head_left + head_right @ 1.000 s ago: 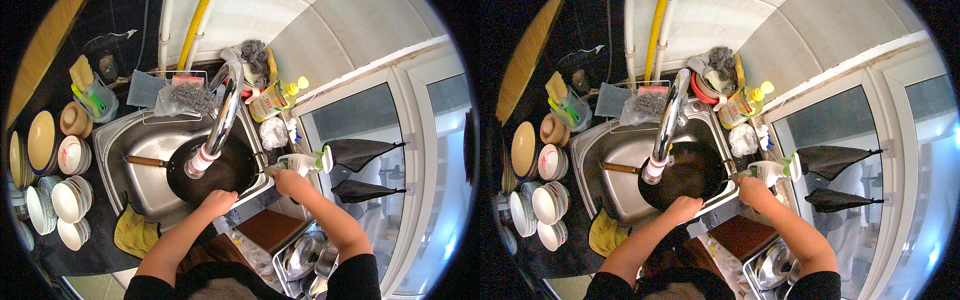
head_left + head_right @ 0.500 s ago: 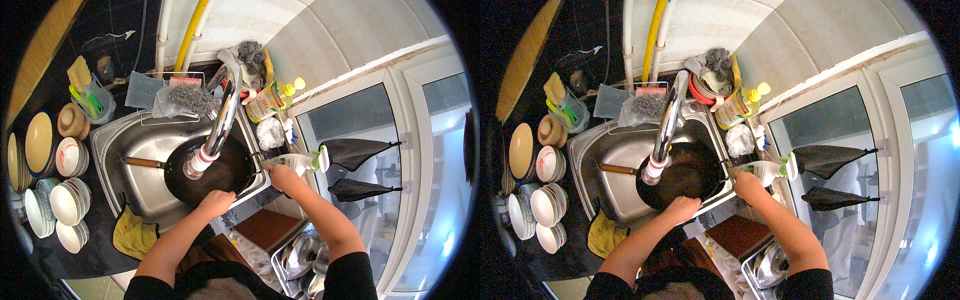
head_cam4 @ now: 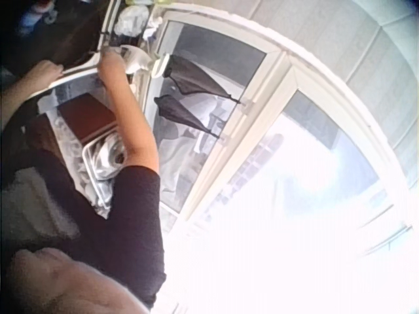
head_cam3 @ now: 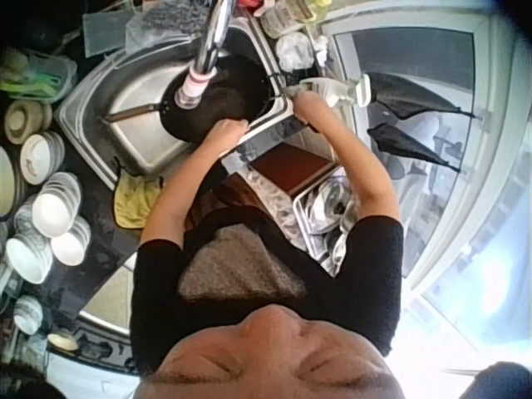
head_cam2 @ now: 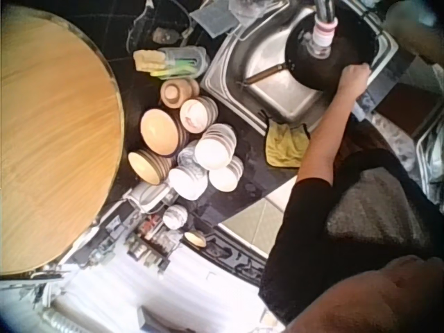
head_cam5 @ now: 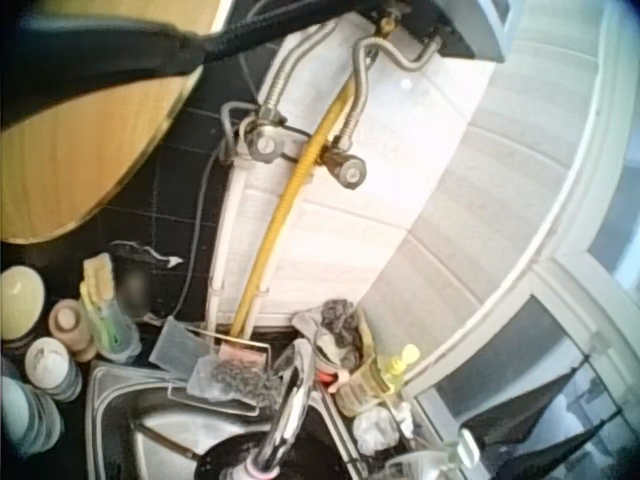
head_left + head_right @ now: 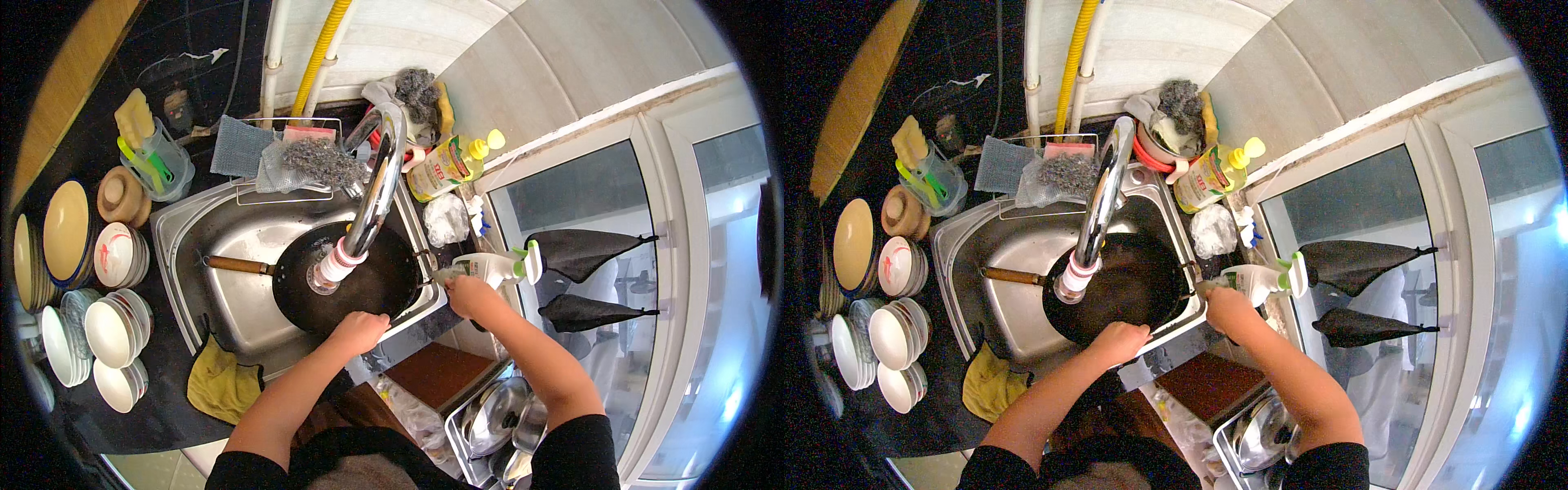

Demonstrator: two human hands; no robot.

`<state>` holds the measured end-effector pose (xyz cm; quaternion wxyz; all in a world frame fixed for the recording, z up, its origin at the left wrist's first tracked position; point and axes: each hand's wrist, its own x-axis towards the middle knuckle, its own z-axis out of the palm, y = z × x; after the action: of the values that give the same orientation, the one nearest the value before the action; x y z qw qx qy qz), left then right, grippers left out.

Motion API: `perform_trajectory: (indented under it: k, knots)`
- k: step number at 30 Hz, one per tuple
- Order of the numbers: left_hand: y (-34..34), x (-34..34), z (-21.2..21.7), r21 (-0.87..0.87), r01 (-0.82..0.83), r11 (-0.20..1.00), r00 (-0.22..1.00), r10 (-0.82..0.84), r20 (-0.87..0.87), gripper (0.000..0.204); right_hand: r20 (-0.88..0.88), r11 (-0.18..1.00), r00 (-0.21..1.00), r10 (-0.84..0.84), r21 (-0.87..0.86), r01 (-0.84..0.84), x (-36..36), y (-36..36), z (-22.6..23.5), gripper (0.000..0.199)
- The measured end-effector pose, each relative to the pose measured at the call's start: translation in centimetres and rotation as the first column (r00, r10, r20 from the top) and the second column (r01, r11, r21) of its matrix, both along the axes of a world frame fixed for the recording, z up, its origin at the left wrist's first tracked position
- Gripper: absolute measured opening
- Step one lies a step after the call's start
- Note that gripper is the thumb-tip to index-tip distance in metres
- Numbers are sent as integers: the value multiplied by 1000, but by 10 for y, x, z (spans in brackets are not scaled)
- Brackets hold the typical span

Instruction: The person scrubs a black frying pan with a metal scraper and a sponge under running water in a kitchen sink. They repeatedly scrape the pan's surface and rinse it, then briefly scrub a second pan before returning to the first one.

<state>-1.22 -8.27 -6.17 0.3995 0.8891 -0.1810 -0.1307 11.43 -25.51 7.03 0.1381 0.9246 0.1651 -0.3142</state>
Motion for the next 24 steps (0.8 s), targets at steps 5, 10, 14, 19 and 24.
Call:
perform_trajectory:
  k: [5, 10, 14, 19, 24]
  knots:
    - [0, 0, -1, 1, 6, 1000, 1000, -6, -16, 23, 28, 990, 990, -140, 5, 140, 3, 12, 3, 22]
    - [-3, 0, -5, -23, -3, 1000, 1000, 4, 28, 23, -39, 999, 999, -31, -38, 29, 3, -5, -6, 22]
    - [-2, 1, -3, -25, 7, 1000, 1000, -7, 8, 23, -71, 999, 997, -32, -31, 30, 3, -5, -5, 21]
    - [-5, 0, -5, -20, -5, 1000, 1000, 5, 29, 22, -18, 993, 998, -56, -105, 54, 8, 2, -2, 30]
    - [1, 1, -4, -8, 3, 1000, 1000, -3, 4, 22, -2, 998, 999, -40, -49, 40, -4, 9, 13, 29]
